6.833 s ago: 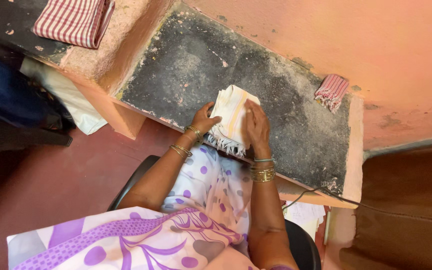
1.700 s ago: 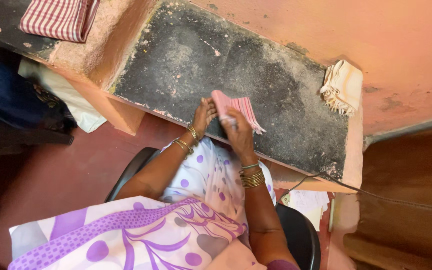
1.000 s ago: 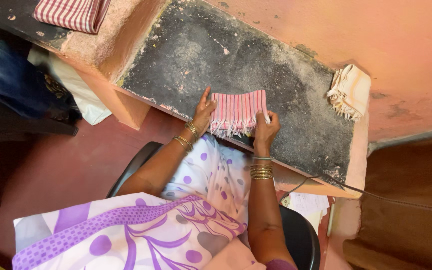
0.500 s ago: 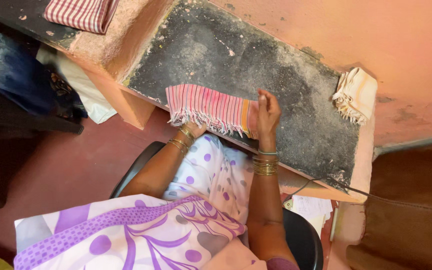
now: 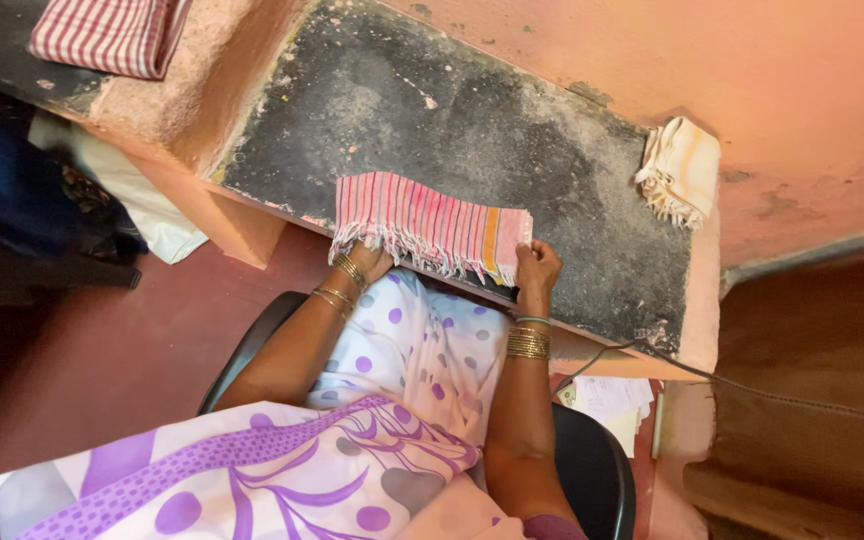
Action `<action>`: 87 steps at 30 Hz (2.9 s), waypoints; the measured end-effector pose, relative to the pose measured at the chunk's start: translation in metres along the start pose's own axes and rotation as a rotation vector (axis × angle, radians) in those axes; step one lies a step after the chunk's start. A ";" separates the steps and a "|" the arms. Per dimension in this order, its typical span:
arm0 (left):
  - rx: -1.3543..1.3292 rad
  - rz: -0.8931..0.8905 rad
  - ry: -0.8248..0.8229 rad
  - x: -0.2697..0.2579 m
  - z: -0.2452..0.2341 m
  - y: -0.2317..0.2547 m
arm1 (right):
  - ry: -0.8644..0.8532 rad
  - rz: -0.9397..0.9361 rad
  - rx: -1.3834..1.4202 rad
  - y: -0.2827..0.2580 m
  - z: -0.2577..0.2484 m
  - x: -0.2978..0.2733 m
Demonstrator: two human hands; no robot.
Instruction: The person folds two small cloths on a low counter. First, a white cloth with yellow stripes is folded into a compact rectangle and set aside. Then, a red-and-white checkered cloth is unfolded, smoothed, and folded into a neat rectangle. Finally, the white cloth is refolded and placed next to the checkered one.
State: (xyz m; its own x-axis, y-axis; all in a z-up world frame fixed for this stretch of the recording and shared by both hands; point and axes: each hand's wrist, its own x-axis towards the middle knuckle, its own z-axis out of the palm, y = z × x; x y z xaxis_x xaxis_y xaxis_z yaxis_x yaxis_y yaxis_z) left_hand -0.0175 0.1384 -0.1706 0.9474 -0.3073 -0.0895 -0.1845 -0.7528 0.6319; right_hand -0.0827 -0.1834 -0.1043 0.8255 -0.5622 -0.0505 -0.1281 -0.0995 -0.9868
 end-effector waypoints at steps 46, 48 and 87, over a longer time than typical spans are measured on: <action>-1.429 -0.129 0.003 -0.004 -0.050 0.138 | -0.028 0.067 -0.433 -0.035 0.002 -0.012; -1.412 -0.165 0.047 0.001 -0.091 0.132 | -0.079 0.082 -0.123 -0.033 -0.005 0.000; 0.248 0.449 0.215 0.000 -0.133 0.017 | -0.151 -0.462 -0.981 -0.064 -0.086 -0.049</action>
State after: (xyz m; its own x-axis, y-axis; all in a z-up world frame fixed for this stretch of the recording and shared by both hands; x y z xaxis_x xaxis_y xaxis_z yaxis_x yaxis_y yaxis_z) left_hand 0.0143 0.2027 -0.0571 0.7885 -0.5237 0.3224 -0.6142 -0.6975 0.3692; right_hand -0.1619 -0.2204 -0.0256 0.9567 -0.2028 0.2085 -0.1158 -0.9231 -0.3667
